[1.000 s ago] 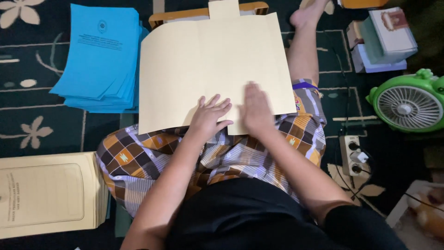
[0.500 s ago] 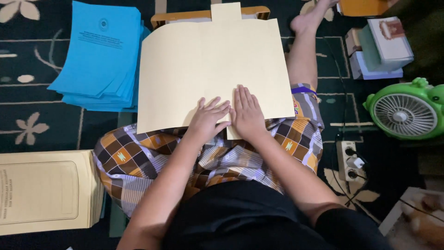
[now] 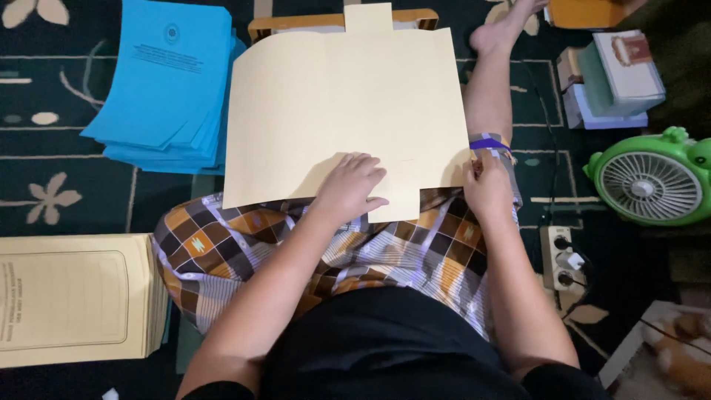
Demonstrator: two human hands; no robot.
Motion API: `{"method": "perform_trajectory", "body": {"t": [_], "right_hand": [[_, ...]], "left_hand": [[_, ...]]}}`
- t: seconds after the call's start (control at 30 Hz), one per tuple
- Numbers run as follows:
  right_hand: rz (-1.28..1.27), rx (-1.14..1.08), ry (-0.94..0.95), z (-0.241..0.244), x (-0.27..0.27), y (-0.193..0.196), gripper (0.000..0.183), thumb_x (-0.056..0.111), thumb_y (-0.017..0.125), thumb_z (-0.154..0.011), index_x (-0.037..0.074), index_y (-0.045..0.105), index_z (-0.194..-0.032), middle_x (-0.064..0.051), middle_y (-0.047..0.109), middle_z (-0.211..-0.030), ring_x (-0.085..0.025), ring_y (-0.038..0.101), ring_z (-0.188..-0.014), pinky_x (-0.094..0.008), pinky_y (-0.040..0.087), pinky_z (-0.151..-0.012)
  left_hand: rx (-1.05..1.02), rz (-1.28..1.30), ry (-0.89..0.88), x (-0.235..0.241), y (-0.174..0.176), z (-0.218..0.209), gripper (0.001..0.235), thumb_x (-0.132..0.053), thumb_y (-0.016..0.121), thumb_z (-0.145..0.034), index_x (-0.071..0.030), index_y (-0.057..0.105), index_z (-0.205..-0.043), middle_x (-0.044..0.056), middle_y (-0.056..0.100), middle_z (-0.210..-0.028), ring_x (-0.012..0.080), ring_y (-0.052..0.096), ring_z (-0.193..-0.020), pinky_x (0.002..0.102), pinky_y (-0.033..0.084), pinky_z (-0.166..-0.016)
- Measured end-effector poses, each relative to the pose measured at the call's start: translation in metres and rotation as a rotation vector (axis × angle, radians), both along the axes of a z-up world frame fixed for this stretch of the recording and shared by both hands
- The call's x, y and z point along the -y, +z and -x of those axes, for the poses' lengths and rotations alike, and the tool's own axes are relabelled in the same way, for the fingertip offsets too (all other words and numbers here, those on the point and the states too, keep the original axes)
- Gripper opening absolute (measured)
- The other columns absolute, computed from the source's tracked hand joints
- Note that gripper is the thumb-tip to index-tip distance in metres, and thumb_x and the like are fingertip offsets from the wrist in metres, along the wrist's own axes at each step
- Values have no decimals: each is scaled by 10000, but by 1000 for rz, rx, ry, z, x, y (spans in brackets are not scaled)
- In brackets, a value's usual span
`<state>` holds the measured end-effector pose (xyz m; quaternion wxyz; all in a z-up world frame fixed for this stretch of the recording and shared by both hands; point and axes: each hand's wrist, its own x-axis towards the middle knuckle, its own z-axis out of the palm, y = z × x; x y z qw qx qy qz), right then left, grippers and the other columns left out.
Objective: Folding yellow paper sheets using a wooden guide and stacking them to assemble folders.
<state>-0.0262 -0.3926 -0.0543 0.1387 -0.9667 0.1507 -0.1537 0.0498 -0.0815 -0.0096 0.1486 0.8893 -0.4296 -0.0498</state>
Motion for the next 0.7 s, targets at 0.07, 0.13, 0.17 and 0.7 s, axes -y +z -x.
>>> {"method": "perform_trajectory", "body": {"t": [0.07,0.13,0.17,0.7], "right_hand": [[-292,-106,-111,-3,2,6,341,309,660,-986,112,711,-1260,-128,721,-966,-383,690,-997,-520,538,-821],[-334,-117,-143,-2,-5,18,347,343,664,-977,146,718,-1258,-116,720,-991,-358,695,-1003,-506,547,-833],[-378,-136,-174,-1,-9,23,354,377,668,-967,179,724,-1256,-105,719,-1016,-333,700,-1008,-491,557,-846],[-468,-112,-47,14,-36,90,511,340,716,-975,30,643,-1374,-206,681,-1079,-387,686,-996,-485,537,-829]], "left_hand": [[28,1,-24,13,-10,-4,537,-451,697,-915,-122,660,-1338,129,604,-1383,343,511,-1365,534,361,-1157],[61,11,-42,20,-39,-10,479,-415,682,-933,-116,673,-1307,121,627,-1317,332,553,-1311,511,411,-1107],[88,17,-59,23,-55,-13,423,-379,668,-951,-111,687,-1277,113,650,-1252,321,595,-1257,488,461,-1056],[413,216,-75,14,-19,8,376,-159,539,-1051,-133,568,-1425,45,640,-1391,184,535,-1365,372,407,-1184]]}}
